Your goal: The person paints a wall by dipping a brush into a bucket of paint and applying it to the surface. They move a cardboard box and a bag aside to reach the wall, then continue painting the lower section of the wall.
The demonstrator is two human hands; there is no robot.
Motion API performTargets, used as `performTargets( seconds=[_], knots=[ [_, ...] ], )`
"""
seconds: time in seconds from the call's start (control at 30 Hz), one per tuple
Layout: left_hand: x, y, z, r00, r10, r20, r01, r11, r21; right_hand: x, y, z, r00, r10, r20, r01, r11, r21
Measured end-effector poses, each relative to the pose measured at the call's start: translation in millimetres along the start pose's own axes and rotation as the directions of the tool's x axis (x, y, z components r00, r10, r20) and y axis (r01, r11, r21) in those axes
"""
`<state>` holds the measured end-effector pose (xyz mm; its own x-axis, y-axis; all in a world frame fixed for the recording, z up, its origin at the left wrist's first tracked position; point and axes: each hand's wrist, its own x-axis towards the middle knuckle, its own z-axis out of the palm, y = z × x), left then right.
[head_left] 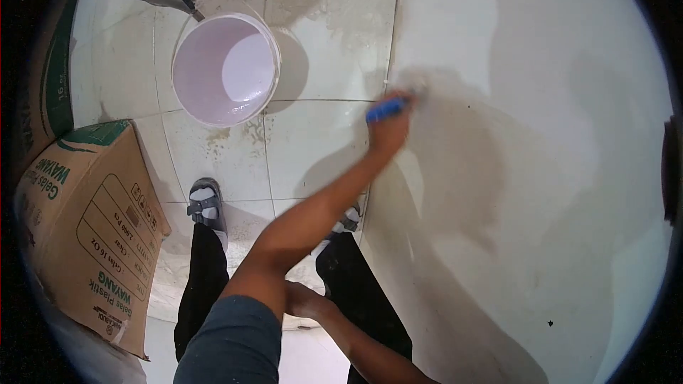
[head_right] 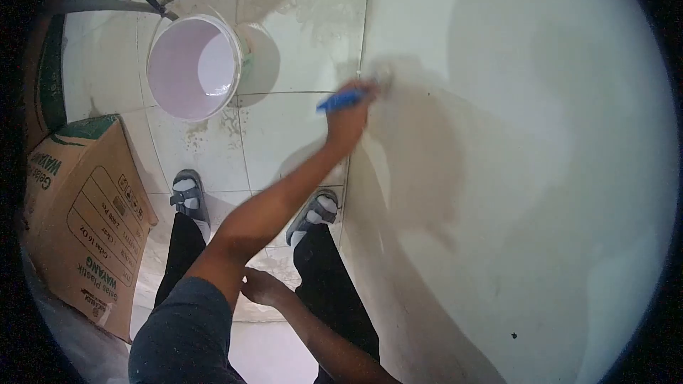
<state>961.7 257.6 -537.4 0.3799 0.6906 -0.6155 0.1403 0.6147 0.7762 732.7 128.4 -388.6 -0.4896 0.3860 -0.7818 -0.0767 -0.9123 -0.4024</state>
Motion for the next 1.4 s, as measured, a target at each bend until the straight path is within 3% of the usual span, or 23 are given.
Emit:
performTargets(
  seconds=[0.03,0.1,0.13,0.17,0.27,0.3,0.37,0.43,0.5,0.53,0.6,0.67,0.73,0.87,0.93,1.03,1.07,1.1,1.2,1.23,1.27,1.3,1.4],
  knots=[
    [-34.0,23.2,-6.9,0.995,0.083,0.054,-0.080,0.995,-0.052,-2.3,-8.5,-1.7,0.994,0.112,-0.006,-0.112,0.993,-0.033],
    [-55.5,59.7,-21.3,0.981,0.166,0.106,-0.155,0.983,-0.101,6.5,7.8,4.8,0.996,0.087,0.024,-0.085,0.992,-0.090],
    [-55.7,70.8,-27.6,0.992,-0.055,0.111,0.094,0.917,-0.387,13.5,25.0,10.2,0.996,0.072,0.052,-0.063,0.987,-0.150],
    [-55.9,75.1,-30.0,0.948,-0.261,0.182,0.316,0.711,-0.628,26.3,53.3,21.2,0.997,0.036,0.061,-0.024,0.981,-0.193],
    [10.1,9.2,-11.9,0.996,-0.093,0.005,0.084,0.877,-0.474,2.2,12.5,0.6,0.999,-0.024,0.044,0.031,0.985,-0.167],
    [36.0,-14.1,-6.6,0.995,-0.063,-0.080,0.025,0.912,-0.409,11.2,34.4,15.5,0.993,-0.118,-0.016,0.118,0.993,-0.033],
    [76.6,-41.5,-11.8,0.971,0.093,-0.218,-0.138,0.969,-0.204,1.7,17.9,4.3,0.991,-0.136,0.014,0.137,0.986,-0.097],
    [81.4,-30.6,-11.4,0.978,0.094,-0.187,-0.129,0.975,-0.181,-1.4,15.3,2.0,0.987,-0.154,0.047,0.160,0.974,-0.161],
    [67.6,-14.3,-1.1,0.979,0.171,-0.113,-0.180,0.980,-0.082,5.3,20.8,11.1,0.988,-0.124,-0.092,0.123,0.992,-0.022],
    [35.3,10.4,3.7,0.987,0.146,-0.070,-0.151,0.985,-0.078,4.9,18.9,10.4,0.987,-0.131,-0.092,0.130,0.991,-0.022],
    [-30.1,55.4,2.4,0.990,0.139,0.003,-0.139,0.990,-0.040,3.5,13.7,8.0,0.995,0.089,-0.039,-0.093,0.992,-0.086],
    [-77.8,79.1,-13.0,0.987,0.148,0.057,-0.151,0.988,0.039,10.6,31.1,15.6,0.998,0.005,-0.061,-0.011,0.994,-0.112],
    [-96.1,85.5,-19.0,0.987,-0.059,0.148,0.133,0.819,-0.559,10.9,30.9,14.2,0.998,-0.051,-0.023,0.045,0.974,-0.222],
    [-0.9,-32.1,-19.7,0.996,-0.008,-0.092,-0.018,0.961,-0.278,8.3,22.8,13.9,0.996,0.088,-0.004,-0.088,0.987,-0.131],
    [37.0,-77.0,-34.9,0.986,0.115,-0.118,-0.135,0.974,-0.183,9.7,37.5,21.5,0.980,-0.189,-0.057,0.185,0.981,-0.065],
    [21.5,-66.5,-30.3,0.999,-0.038,-0.036,0.032,0.989,-0.142,5.9,27.0,12.5,0.998,-0.053,0.016,0.054,0.994,-0.092],
    [-7.6,-44.9,-18.3,0.994,-0.109,-0.014,0.109,0.994,-0.002,5.7,23.1,11.6,1.000,-0.010,0.016,0.011,0.997,-0.074],
    [-37.6,-21.4,-16.2,0.998,-0.065,0.011,0.066,0.997,-0.043,4.5,16.5,9.3,1.000,-0.018,0.018,0.019,0.997,-0.071],
    [-95.9,45.1,-32.0,0.941,0.336,0.046,-0.338,0.940,0.041,3.3,6.8,8.7,0.982,0.165,0.088,-0.141,0.962,-0.234],
    [-108.7,68.7,-36.0,0.995,0.011,0.102,0.022,0.951,-0.310,4.1,15.6,14.6,0.999,0.029,0.032,-0.022,0.980,-0.196],
    [-114.6,80.2,-38.9,0.923,-0.278,0.266,0.384,0.721,-0.577,6.3,19.8,17.0,0.994,-0.104,-0.032,0.098,0.982,-0.164],
    [-105.8,60.4,-39.8,0.983,0.107,0.152,-0.059,0.955,-0.292,11.7,24.2,18.1,0.999,-0.023,0.029,0.028,0.985,-0.173],
    [-37.6,-31.4,-23.5,0.995,0.098,-0.025,-0.100,0.988,-0.117,10.8,25.9,15.8,0.993,0.023,0.115,0.009,0.964,-0.266]
  ],
)
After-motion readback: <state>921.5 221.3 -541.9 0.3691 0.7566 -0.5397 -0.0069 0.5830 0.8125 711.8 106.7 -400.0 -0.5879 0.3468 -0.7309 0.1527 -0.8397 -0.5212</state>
